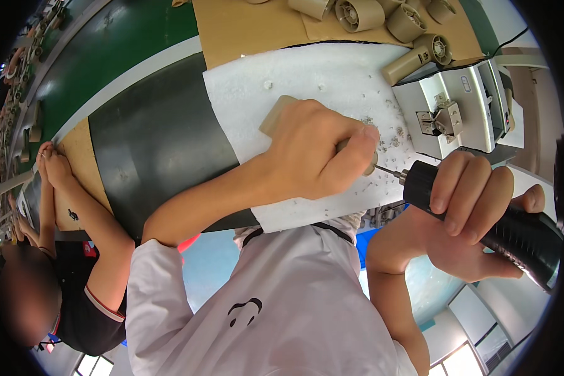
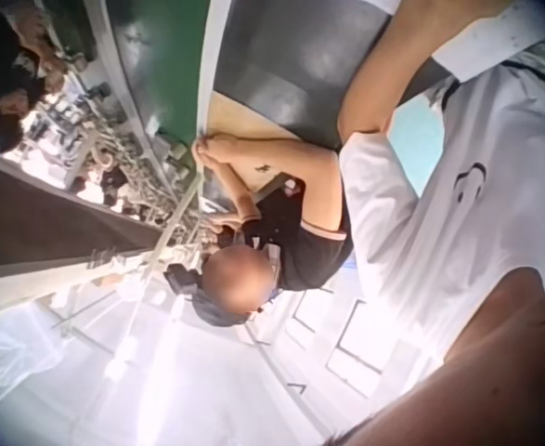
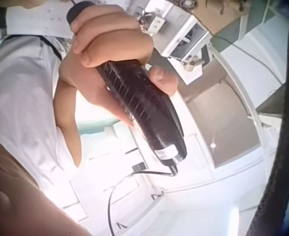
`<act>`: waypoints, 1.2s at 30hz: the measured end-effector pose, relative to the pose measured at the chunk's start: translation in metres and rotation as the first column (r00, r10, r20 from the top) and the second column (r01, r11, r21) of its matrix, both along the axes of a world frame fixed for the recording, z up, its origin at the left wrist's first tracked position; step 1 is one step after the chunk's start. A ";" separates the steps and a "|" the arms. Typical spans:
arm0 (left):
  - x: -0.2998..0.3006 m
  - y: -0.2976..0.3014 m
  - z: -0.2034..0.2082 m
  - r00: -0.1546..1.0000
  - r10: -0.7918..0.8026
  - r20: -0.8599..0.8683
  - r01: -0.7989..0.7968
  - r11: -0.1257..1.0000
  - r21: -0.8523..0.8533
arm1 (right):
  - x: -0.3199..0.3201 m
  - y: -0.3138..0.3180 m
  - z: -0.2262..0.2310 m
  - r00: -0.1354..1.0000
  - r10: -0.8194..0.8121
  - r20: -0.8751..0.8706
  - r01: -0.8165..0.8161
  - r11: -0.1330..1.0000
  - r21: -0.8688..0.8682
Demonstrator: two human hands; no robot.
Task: Assembling the outer housings of handheld mini fans using an electric screwdriver on a factory production line.
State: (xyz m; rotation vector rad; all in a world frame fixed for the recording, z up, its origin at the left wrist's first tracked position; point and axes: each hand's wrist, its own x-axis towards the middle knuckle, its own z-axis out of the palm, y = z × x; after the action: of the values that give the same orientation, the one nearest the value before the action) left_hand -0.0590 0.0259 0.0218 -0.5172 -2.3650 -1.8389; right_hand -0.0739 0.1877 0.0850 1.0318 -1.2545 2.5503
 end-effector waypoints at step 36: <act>-0.213 -0.062 -0.031 0.597 0.524 -0.607 -0.483 0.839 0.250 | -0.081 0.048 -0.030 0.804 -0.594 0.022 0.558 0.767 0.316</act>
State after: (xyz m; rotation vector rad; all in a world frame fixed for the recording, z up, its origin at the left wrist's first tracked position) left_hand -0.2724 -0.0359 -0.0092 -0.3454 -1.7138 -1.1863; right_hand -0.1549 0.2355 0.0555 0.4109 -1.7040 2.0017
